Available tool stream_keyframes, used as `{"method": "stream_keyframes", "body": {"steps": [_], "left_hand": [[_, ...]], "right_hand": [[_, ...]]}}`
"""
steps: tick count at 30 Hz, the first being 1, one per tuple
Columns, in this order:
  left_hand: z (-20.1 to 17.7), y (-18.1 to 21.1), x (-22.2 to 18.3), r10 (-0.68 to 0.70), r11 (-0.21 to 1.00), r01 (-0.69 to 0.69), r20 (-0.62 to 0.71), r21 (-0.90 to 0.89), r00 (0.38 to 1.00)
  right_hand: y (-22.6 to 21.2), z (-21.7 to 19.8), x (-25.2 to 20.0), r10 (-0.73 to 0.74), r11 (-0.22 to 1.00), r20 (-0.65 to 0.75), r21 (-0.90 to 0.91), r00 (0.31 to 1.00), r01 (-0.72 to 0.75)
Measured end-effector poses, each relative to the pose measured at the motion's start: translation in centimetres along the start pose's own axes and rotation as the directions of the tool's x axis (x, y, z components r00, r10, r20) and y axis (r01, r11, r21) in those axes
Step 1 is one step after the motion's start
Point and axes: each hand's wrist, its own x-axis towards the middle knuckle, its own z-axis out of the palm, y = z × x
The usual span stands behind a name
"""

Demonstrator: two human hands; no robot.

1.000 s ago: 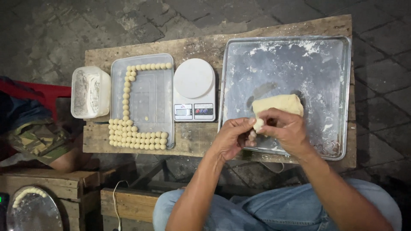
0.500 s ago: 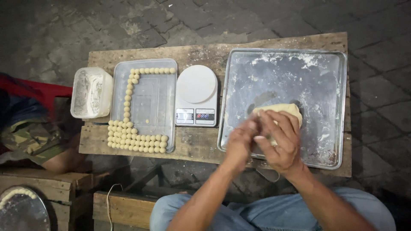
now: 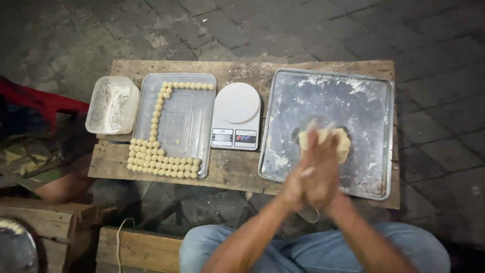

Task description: The person is pinching off small pieces of dough from a larger mass, rolling them into small balls between their palms, and arranging them in a tray.

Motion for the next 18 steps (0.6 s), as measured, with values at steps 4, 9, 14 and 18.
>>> {"method": "stream_keyframes", "body": {"steps": [4, 9, 14, 18], "left_hand": [[4.7, 4.1, 0.9, 0.108, 0.987, -0.068, 0.293, -0.144, 0.95], [6.3, 3.4, -1.8, -0.182, 0.982, 0.191, -0.302, 0.001, 0.936], [6.2, 5.2, -1.0, 0.178, 0.973, -0.118, 0.321, -0.199, 0.93], [6.8, 2.8, -2.5, 0.092, 0.93, 0.076, 0.427, -0.36, 0.9]], "right_hand": [[-3.2, 0.6, -0.8, -0.107, 0.993, 0.138, -0.029, 0.985, 0.112], [-0.3, -2.4, 2.6, 0.059, 0.974, -0.008, -0.219, 0.998, -0.059], [-9.2, -0.9, 0.3, -0.051, 0.993, 0.089, 0.106, 0.995, 0.042], [-9.2, -1.4, 0.8, -0.076, 0.96, 0.164, -0.255, 0.983, 0.117]]}}
